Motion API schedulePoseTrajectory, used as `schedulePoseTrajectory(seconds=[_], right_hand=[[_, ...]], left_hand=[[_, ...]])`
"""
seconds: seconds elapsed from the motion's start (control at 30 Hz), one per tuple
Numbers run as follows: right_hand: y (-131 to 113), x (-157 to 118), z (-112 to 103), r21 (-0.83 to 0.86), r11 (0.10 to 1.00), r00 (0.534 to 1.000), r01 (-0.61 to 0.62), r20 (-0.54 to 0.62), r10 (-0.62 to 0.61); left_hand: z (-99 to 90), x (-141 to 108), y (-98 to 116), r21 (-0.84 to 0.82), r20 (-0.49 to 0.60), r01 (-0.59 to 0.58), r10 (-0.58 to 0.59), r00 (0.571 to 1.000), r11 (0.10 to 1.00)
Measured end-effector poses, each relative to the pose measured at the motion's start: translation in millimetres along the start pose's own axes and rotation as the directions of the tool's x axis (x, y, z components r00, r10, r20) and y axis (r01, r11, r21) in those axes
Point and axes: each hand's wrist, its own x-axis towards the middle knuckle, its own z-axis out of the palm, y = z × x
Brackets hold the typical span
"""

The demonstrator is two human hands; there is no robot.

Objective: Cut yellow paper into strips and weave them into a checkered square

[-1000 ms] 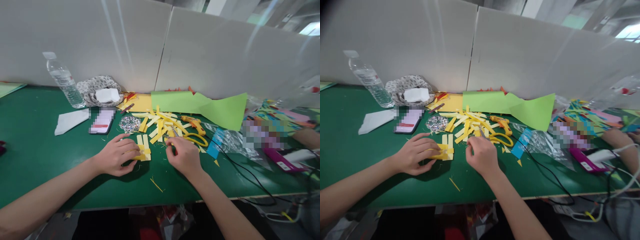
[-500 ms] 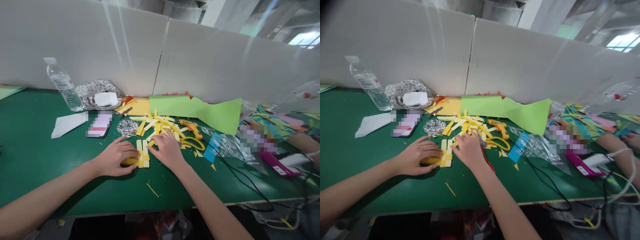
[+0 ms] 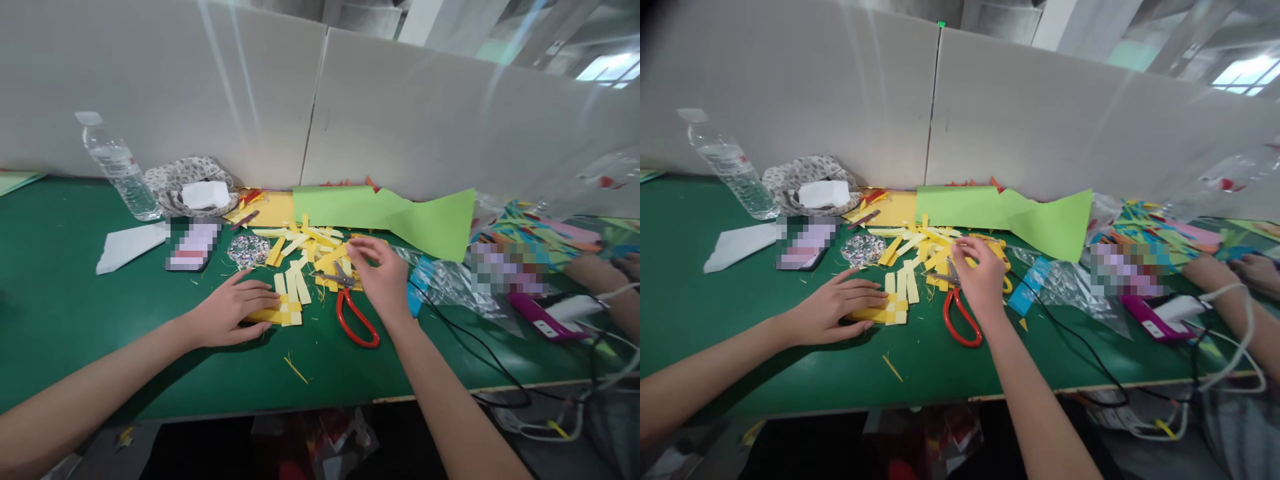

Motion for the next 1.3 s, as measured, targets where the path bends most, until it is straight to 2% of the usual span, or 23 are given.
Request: schedulePoseTrajectory(seconds=[0.07,0.13,0.2,0.27,0.33,0.4,0.47,0.53,0.6,0.7,0.77,0.8,0.83,0.9,0.93,0.97,1.0,1.07,1.17,1.23,1.3], right_hand=[[5,6,-11,0.088,0.994,0.992,-0.057,-0.104,0.066],[10,11,-20,0.137,0.989,0.972,-0.062,-0.218,0.091],[12,14,-26,0.093,0.996,0.945,-0.018,-0.324,0.048],[10,12,-28,-0.038,0.997,0.940,0.060,-0.335,-0.069],[4,7,-24,-0.162,0.969,0.953,0.185,-0.210,-0.217],[-3,-3,-14,-0.206,0.914,0.936,0.349,0.020,-0.352],[-8,-14,-1,-0.202,0.848,0.849,0.490,0.331,-0.412],[-10,-24,10,-0.190,0.814,0.751,0.549,0.539,-0.380],[-8,-31,19,-0.207,0.799,0.705,0.564,0.625,-0.335],[-5,-36,23,-0.224,0.785,0.686,0.578,0.654,-0.319],[-5,-36,23,-0.216,0.789,0.702,0.576,0.626,-0.341],[-6,-36,22,-0.210,0.804,0.730,0.556,0.585,-0.353],[-8,-35,21,-0.200,0.834,0.779,0.514,0.516,-0.356],[-12,-32,17,-0.143,0.925,0.908,0.351,0.293,-0.299],[-13,-29,15,-0.077,0.968,0.962,0.240,0.155,-0.226],[-14,-26,12,0.014,0.992,0.992,0.125,0.024,-0.126],[-14,-22,9,0.123,0.992,0.996,0.024,-0.084,-0.013],[-9,-14,4,0.321,0.938,0.959,-0.129,-0.200,0.201],[3,-5,-1,0.497,0.814,0.865,-0.301,-0.216,0.452],[6,-4,0,0.549,0.758,0.824,-0.352,-0.202,0.529],[3,-9,5,0.557,0.758,0.837,-0.339,-0.188,0.513]], left_hand=[[0.0,0,1,0.015,-0.002,-0.015,0.015,1.000,1.000],[-0.4,-1,1,0.038,-0.019,-0.032,0.033,0.999,0.999],[-0.5,-2,-1,0.066,-0.060,-0.050,0.054,0.997,0.997],[0.0,-4,-4,0.092,-0.123,-0.057,0.069,0.990,0.994],[0.9,-5,-8,0.114,-0.187,-0.064,0.085,0.979,0.991],[1.7,-7,-11,0.132,-0.232,-0.073,0.103,0.967,0.989],[2.0,-8,-12,0.143,-0.255,-0.086,0.120,0.959,0.986],[1.6,-8,-12,0.151,-0.271,-0.090,0.129,0.954,0.984],[0.7,-8,-11,0.156,-0.285,-0.092,0.134,0.949,0.983],[-0.3,-7,-10,0.161,-0.304,-0.092,0.138,0.943,0.983],[-0.6,-8,-11,0.164,-0.308,-0.089,0.137,0.941,0.982],[-0.7,-8,-11,0.164,-0.308,-0.086,0.134,0.942,0.983],[-0.8,-8,-11,0.162,-0.305,-0.084,0.130,0.943,0.983],[-1.2,-9,-11,0.157,-0.304,-0.078,0.123,0.945,0.985],[-1.5,-9,-10,0.153,-0.303,-0.073,0.117,0.946,0.986],[-1.9,-9,-9,0.149,-0.299,-0.069,0.111,0.948,0.986],[-2.3,-9,-9,0.146,-0.292,-0.066,0.107,0.951,0.987],[-2.9,-8,-8,0.143,-0.276,-0.064,0.101,0.956,0.988],[-2.7,-9,-9,0.148,-0.273,-0.071,0.109,0.956,0.986],[-2.2,-9,-10,0.149,-0.284,-0.068,0.109,0.953,0.987],[-2.3,-9,-9,0.133,-0.291,-0.058,0.095,0.952,0.989]])
